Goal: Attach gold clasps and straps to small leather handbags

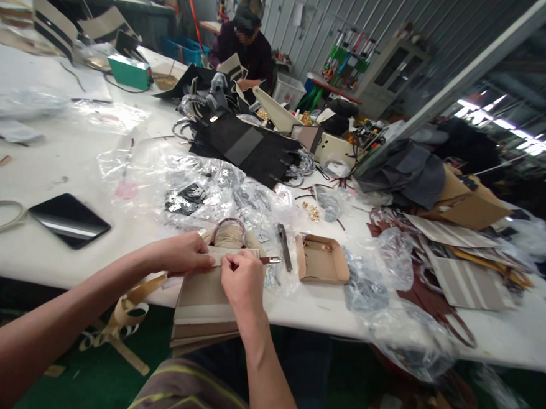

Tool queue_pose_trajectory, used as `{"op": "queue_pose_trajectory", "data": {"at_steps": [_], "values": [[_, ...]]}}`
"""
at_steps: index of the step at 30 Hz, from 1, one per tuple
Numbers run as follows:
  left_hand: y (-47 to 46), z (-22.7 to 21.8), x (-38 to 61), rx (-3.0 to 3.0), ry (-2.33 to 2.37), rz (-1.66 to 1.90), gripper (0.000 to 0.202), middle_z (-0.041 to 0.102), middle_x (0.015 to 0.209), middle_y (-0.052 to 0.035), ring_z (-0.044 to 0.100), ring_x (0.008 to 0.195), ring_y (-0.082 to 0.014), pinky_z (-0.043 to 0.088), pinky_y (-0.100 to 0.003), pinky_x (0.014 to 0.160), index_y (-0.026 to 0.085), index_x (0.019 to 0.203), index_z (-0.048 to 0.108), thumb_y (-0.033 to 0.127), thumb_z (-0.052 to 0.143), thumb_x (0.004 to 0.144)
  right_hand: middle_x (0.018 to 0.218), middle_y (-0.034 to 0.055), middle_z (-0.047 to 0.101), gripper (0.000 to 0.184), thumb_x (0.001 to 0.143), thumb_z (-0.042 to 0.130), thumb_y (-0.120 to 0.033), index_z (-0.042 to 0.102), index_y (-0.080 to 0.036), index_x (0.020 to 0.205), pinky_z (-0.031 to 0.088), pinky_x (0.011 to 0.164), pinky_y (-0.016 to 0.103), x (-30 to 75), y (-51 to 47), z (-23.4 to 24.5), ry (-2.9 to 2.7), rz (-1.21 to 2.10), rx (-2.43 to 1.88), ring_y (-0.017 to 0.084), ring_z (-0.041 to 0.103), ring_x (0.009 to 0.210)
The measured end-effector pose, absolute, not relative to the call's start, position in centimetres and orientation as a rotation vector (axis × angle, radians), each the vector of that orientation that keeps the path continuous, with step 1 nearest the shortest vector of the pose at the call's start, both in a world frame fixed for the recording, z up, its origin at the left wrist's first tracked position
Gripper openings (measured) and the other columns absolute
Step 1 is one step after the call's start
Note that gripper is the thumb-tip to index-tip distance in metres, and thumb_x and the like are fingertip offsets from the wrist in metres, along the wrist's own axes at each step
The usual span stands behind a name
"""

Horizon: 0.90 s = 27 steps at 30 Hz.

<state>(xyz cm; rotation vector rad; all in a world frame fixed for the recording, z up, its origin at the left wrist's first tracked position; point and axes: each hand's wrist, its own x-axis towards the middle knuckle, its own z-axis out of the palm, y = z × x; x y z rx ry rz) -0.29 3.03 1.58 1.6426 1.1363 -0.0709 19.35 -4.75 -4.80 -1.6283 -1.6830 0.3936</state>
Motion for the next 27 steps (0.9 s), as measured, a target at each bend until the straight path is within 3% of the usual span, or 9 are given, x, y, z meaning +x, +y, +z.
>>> {"op": "queue_pose_trajectory", "data": {"at_steps": [5, 11, 16, 20, 23, 27], "values": [[3.4, 1.0, -0.1, 1.799, 1.149, 0.085, 0.030, 0.061, 0.052, -0.0042, 0.054, 0.049, -0.0181, 0.034, -0.030, 0.050, 0.019, 0.061, 0.072, 0.040, 0.063, 0.080, 0.081, 0.0051, 0.074, 0.020, 0.098, 0.076, -0.014, 0.088, -0.020, 0.084, 0.053, 0.077, 0.031, 19.3, -4.5, -4.5, -1.728, 0.397, -1.642, 0.020, 0.071, 0.078], [3.5, 1.3, -0.4, 1.756, 1.163, 0.058, 0.042, 0.058, 0.047, -0.0039, 0.053, 0.046, -0.0172, 0.034, -0.030, 0.049, 0.021, 0.054, 0.063, 0.048, 0.064, 0.086, 0.082, 0.0045, 0.074, 0.020, 0.100, 0.076, -0.018, 0.088, -0.021, 0.085, 0.053, 0.077, 0.032, 19.5, -4.6, -3.9, -1.697, 0.470, -1.629, 0.020, 0.070, 0.079], [3.3, 0.9, -1.8, 1.668, 1.135, -0.055, 0.041, 0.056, 0.050, -0.0022, 0.048, 0.044, -0.0172, 0.032, -0.031, 0.048, 0.021, 0.061, 0.067, 0.053, 0.063, 0.088, 0.081, 0.0051, 0.074, 0.023, 0.101, 0.073, -0.020, 0.087, -0.022, 0.083, 0.053, 0.076, 0.033, 19.2, -4.6, -4.2, -1.727, 0.445, -1.679, 0.021, 0.070, 0.077], [3.0, 0.5, -1.4, 1.727, 1.086, 0.096, 0.039, 0.052, 0.056, -0.0002, 0.042, 0.054, -0.0147, 0.028, -0.030, 0.052, 0.020, 0.061, 0.063, 0.049, 0.061, 0.087, 0.078, 0.0067, 0.072, 0.028, 0.098, 0.071, -0.018, 0.083, -0.021, 0.074, 0.050, 0.073, 0.034, 18.8, -4.3, -4.3, -1.806, 0.352, -1.752, 0.022, 0.068, 0.075], [1.5, 2.7, -0.6, 1.793, 1.100, 0.247, 0.042, 0.050, 0.058, -0.0006, 0.040, 0.058, -0.0143, 0.027, -0.030, 0.054, 0.020, 0.056, 0.056, 0.048, 0.060, 0.087, 0.076, 0.0065, 0.072, 0.029, 0.094, 0.072, -0.015, 0.080, -0.022, 0.067, 0.046, 0.069, 0.033, 18.7, -4.0, -4.1, -1.803, 0.339, -1.801, 0.021, 0.066, 0.071], [-1.1, 8.1, -2.8, 1.763, 1.167, 0.410, 0.053, 0.052, 0.059, -0.0010, 0.045, 0.057, -0.0160, 0.030, -0.027, 0.052, 0.020, 0.066, 0.072, 0.066, 0.063, 0.092, 0.071, 0.0043, 0.068, 0.029, 0.089, 0.072, -0.010, 0.077, -0.023, 0.063, 0.045, 0.069, 0.032, 18.8, -4.0, -3.7, -1.825, 0.363, -1.782, 0.020, 0.064, 0.071]]}}
